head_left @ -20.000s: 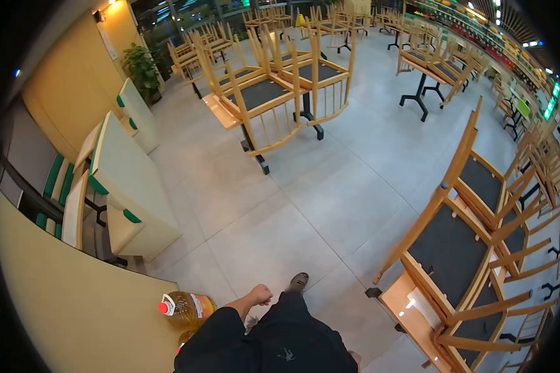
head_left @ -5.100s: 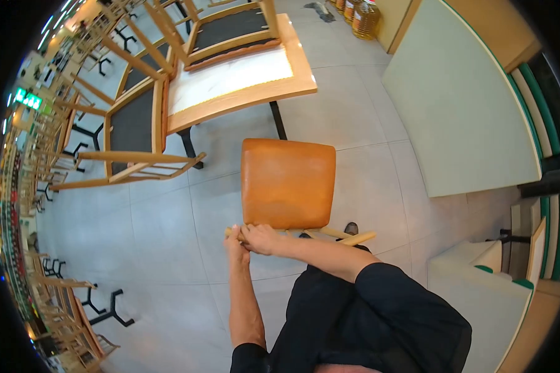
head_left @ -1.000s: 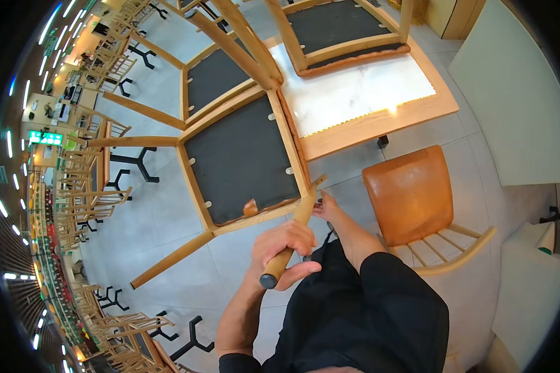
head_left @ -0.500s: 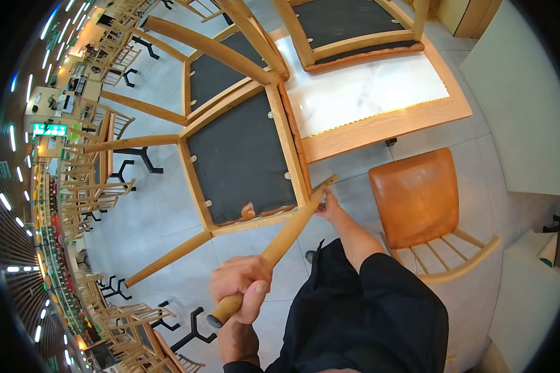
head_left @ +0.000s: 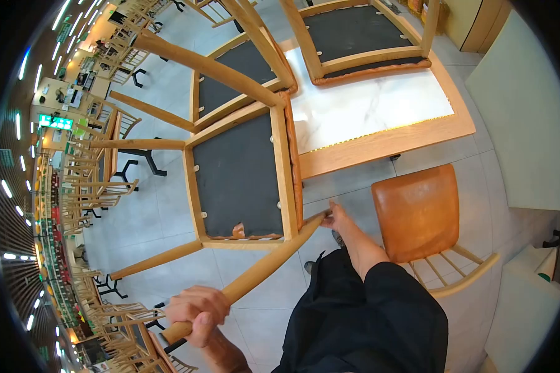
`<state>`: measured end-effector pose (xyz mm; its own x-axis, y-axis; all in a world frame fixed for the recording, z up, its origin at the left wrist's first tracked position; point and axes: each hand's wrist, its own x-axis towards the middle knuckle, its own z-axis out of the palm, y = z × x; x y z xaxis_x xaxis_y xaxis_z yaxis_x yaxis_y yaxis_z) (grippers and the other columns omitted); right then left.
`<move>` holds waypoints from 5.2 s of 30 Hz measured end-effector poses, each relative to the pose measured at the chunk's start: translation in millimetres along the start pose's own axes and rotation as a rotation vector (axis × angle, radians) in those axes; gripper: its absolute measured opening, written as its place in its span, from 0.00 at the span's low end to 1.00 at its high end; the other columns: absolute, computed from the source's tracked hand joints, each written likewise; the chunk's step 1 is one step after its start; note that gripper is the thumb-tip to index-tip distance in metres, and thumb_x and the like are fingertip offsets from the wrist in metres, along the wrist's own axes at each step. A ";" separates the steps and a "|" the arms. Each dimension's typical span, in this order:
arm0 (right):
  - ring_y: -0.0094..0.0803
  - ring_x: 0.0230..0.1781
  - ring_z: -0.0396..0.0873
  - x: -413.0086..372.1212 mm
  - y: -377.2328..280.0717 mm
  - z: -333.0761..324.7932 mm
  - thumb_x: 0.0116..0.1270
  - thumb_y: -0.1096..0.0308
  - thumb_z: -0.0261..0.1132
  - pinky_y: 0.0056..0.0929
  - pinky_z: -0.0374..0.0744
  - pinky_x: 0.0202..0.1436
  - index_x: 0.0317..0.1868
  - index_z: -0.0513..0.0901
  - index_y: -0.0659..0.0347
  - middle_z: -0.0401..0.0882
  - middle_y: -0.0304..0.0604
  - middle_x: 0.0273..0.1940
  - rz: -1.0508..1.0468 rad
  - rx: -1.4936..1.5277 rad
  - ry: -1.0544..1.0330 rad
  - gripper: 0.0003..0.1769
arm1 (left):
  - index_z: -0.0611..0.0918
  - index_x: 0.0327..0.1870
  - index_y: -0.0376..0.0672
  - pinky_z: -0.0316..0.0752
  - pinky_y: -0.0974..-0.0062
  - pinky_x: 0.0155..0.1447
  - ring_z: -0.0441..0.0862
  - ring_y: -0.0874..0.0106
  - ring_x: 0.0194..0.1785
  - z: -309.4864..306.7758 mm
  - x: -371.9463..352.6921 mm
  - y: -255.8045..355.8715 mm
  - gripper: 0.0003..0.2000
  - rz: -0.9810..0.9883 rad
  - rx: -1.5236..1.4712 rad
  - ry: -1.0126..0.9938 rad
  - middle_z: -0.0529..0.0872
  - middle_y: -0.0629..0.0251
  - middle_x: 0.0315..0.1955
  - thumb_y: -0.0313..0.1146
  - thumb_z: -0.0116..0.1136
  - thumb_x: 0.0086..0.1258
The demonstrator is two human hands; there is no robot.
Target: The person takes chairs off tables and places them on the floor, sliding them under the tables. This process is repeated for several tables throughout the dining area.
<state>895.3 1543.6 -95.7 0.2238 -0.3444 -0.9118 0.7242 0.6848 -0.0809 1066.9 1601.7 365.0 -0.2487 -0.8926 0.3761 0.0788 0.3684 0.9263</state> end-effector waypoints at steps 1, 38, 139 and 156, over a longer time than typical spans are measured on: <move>0.46 0.44 0.71 1.5 3.7 -6.1 0.62 0.50 0.54 0.50 0.75 0.46 0.54 0.58 0.60 0.63 0.60 0.48 -0.002 0.000 -0.001 0.29 | 0.62 0.12 0.41 0.67 0.76 0.13 0.63 0.75 0.07 -5.7 0.0 4.0 0.11 0.002 0.000 0.000 0.68 0.66 0.05 0.20 0.46 0.52; 0.27 0.27 0.76 -248.1 206.0 175.9 0.47 0.73 0.68 0.24 0.77 0.30 0.33 0.71 0.64 0.74 0.41 0.26 -0.606 -0.717 -0.931 0.15 | 0.58 0.12 0.50 0.63 0.82 0.27 0.61 0.77 0.17 -457.9 -523.2 189.2 0.17 0.361 -0.512 0.864 0.61 0.72 0.08 0.25 0.45 0.60; 0.48 0.42 0.75 -184.1 380.2 66.9 0.57 0.43 0.53 0.43 0.71 0.46 0.43 0.76 0.58 0.76 0.56 0.41 -0.712 -1.943 -0.174 0.27 | 0.66 0.54 0.32 0.76 0.70 0.41 0.80 0.66 0.39 -340.4 -593.1 -193.7 0.22 -1.364 -0.134 0.517 0.80 0.56 0.37 0.28 0.56 0.59; 0.48 0.37 0.76 -133.0 405.5 75.9 0.53 0.62 0.57 0.42 0.73 0.40 0.34 0.77 0.61 0.78 0.53 0.32 -0.847 -1.635 1.009 0.12 | 0.73 0.45 0.34 0.78 0.69 0.39 0.80 0.64 0.36 -535.1 -646.3 -153.1 0.12 -1.291 -0.366 0.831 0.80 0.55 0.35 0.25 0.53 0.60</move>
<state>1208.7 1818.4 23.3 -0.5311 -0.8014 -0.2752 -0.7905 0.5855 -0.1797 1732.2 1983.1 -8.5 0.2381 -0.4750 -0.8472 0.4914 -0.6934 0.5269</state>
